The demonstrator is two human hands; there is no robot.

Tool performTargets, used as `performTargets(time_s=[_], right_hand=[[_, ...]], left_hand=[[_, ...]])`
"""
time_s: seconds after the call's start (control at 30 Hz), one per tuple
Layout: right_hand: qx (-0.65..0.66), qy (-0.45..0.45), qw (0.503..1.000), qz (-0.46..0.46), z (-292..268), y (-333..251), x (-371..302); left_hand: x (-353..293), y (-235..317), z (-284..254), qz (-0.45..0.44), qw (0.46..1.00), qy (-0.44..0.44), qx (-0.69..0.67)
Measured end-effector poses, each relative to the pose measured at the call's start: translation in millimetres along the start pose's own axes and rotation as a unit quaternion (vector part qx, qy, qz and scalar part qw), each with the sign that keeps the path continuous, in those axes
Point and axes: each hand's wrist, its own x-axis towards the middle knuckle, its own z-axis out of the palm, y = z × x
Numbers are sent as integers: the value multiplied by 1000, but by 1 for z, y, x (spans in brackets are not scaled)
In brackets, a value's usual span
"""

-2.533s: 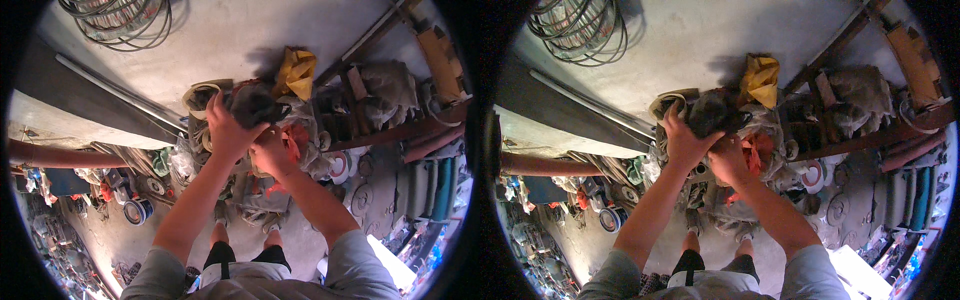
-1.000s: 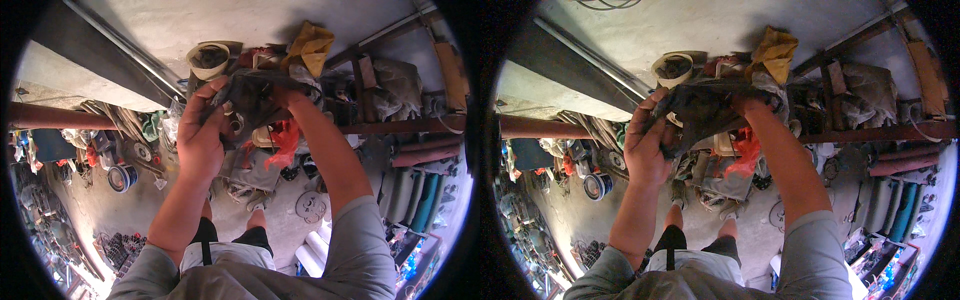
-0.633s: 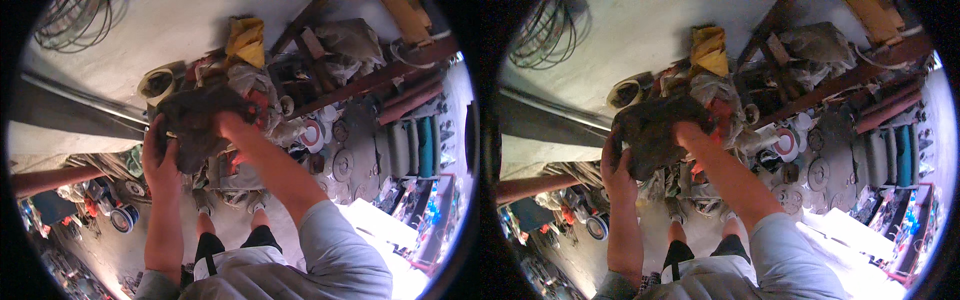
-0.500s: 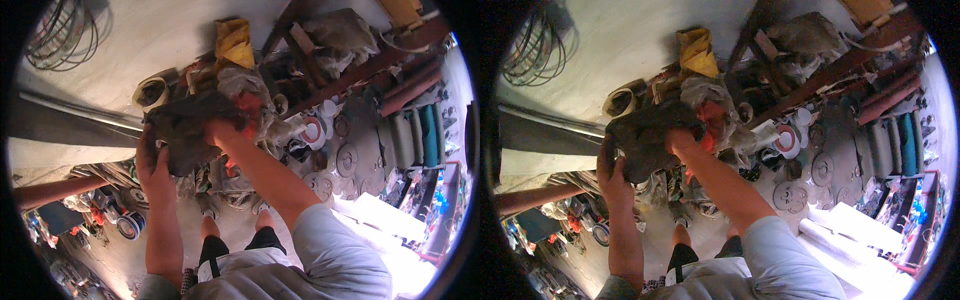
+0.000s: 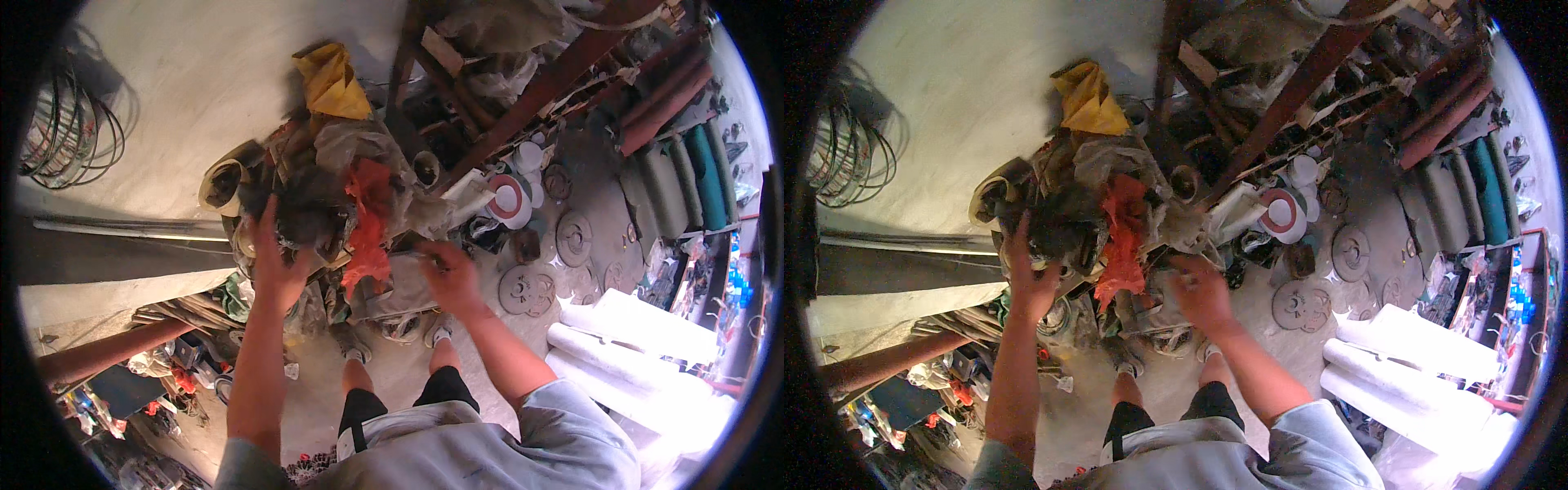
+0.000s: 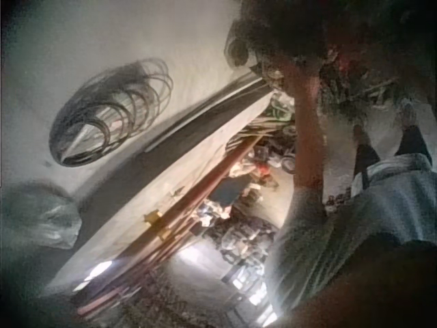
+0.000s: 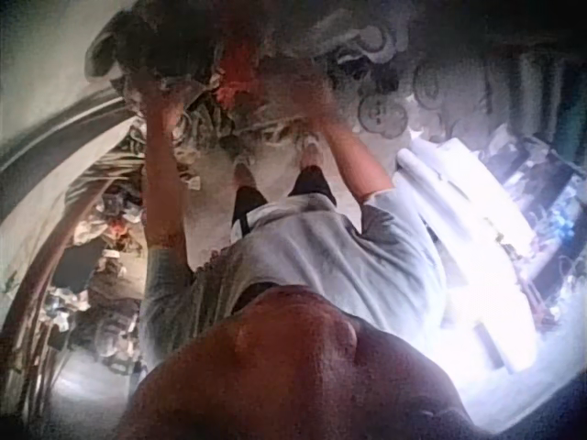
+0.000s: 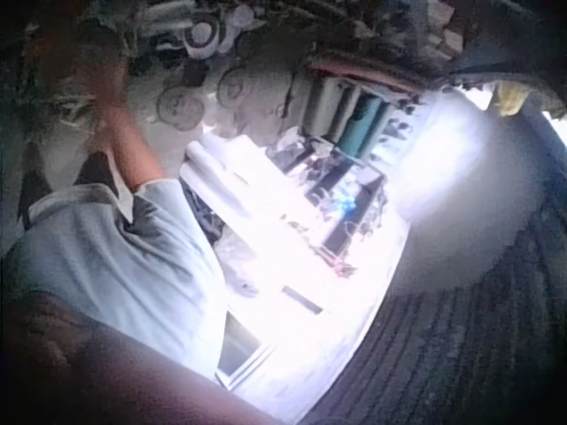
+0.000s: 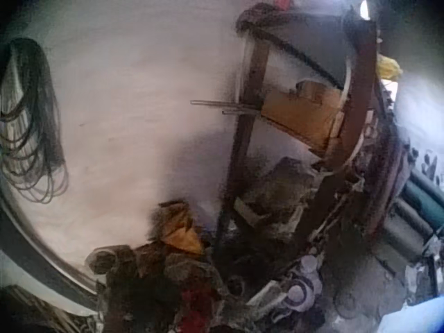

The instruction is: The person rummages through a cluttered pile of materials, retrieves a small metal ring, and then sits on the floor to attach it to a cylindrical metal part. The person manipulates the ring and part by hand to secure the assembly.

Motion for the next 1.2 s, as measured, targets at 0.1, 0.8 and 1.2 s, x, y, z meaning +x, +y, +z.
performTargets(time_s=[0.1,0.8,1.2], right_hand=[[17,47,996,70,-50,54,1],[-306,-88,944,92,-2,119,203],[-160,101,972,136,-95,191,-4]], left_hand=[[39,15,22,-21,964,-126,233],[212,-40,58,-88,944,-35,315],[27,91,112,162,908,-198,333]])
